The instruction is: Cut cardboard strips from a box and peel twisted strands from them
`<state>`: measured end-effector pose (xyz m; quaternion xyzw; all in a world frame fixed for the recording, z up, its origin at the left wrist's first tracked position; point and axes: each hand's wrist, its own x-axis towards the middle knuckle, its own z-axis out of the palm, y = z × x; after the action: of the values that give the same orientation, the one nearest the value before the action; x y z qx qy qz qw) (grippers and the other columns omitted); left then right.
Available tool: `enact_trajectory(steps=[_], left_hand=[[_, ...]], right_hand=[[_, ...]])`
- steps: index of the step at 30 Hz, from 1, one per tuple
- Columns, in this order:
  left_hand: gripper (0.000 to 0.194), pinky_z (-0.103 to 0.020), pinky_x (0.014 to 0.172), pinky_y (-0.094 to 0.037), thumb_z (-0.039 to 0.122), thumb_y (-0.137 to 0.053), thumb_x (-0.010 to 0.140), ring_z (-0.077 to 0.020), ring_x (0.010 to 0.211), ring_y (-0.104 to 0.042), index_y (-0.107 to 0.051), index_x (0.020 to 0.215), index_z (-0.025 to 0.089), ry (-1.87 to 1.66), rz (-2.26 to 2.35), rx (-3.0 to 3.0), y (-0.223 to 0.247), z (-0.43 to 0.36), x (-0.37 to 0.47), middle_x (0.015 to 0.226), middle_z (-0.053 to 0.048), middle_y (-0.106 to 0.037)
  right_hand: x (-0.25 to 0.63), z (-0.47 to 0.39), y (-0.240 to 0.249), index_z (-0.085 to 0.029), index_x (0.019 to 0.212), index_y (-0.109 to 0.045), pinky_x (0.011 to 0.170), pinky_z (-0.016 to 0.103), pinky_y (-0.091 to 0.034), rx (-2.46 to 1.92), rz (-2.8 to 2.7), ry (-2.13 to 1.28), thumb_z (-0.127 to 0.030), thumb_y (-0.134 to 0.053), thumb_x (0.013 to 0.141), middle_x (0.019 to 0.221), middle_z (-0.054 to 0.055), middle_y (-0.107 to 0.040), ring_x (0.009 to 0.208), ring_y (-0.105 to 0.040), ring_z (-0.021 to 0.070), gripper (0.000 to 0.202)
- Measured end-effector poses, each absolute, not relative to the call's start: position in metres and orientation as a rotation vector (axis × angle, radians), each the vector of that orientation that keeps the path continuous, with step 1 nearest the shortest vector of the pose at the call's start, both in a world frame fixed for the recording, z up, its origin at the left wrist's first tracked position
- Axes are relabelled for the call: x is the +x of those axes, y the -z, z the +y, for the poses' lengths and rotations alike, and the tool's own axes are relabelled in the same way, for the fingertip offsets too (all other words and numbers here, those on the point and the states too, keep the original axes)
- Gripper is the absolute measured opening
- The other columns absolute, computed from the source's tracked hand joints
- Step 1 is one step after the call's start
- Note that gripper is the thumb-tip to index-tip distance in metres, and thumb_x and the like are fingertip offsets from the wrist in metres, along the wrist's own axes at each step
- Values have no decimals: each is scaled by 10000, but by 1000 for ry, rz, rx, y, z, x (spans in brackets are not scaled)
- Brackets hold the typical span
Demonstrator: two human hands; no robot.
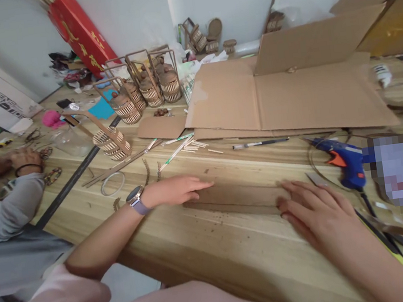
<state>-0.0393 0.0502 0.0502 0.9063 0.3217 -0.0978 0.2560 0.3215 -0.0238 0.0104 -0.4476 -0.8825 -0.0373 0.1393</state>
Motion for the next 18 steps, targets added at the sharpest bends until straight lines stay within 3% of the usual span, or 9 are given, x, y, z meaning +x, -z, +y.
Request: enact_trajectory(steps=[5, 9, 13, 18], left_hand=[[591, -264, 820, -453, 208, -453, 1012, -195, 949, -618, -297, 1580, 249, 277, 886, 2608, -51, 39, -38, 1120, -81, -613], [616, -255, 801, -460, 220, -511, 989, -163, 853, -590, -318, 1571, 274, 208, 924, 2630, -44, 29, -40, 1123, -70, -546], [595, -295, 883, -483, 192, -525, 976, -191, 956, -589, -372, 1546, 267, 79, 880, 2590, -35, 29, -43, 1155, -87, -524], [605, -345, 983, -481, 162, -555, 954, -223, 1093, -556, -401, 1532, 256, -31, 834, 2570, -24, 31, -47, 1215, -110, -503]], right_hand=[[318, -20, -6, -297, 951, -686, 880, 571, -480, -1221, -2503, 231, -421, -413, 959, 1213, 100, -721, 1125, -654, 350, 300], [323, -17, 0, -252, 868, -601, 918, 556, -449, -1282, -2441, 229, -496, -419, 959, 1214, 133, -713, 1106, -655, 333, 318], [335, -9, -1, -268, 948, -580, 924, 560, -434, -1301, -2464, 147, -550, -457, 935, 1184, 94, -722, 1098, -649, 324, 307], [342, 0, -12, -277, 941, -596, 926, 519, -448, -1377, -2566, -97, -502, -550, 879, 1174, 65, -708, 1031, -652, 289, 238]])
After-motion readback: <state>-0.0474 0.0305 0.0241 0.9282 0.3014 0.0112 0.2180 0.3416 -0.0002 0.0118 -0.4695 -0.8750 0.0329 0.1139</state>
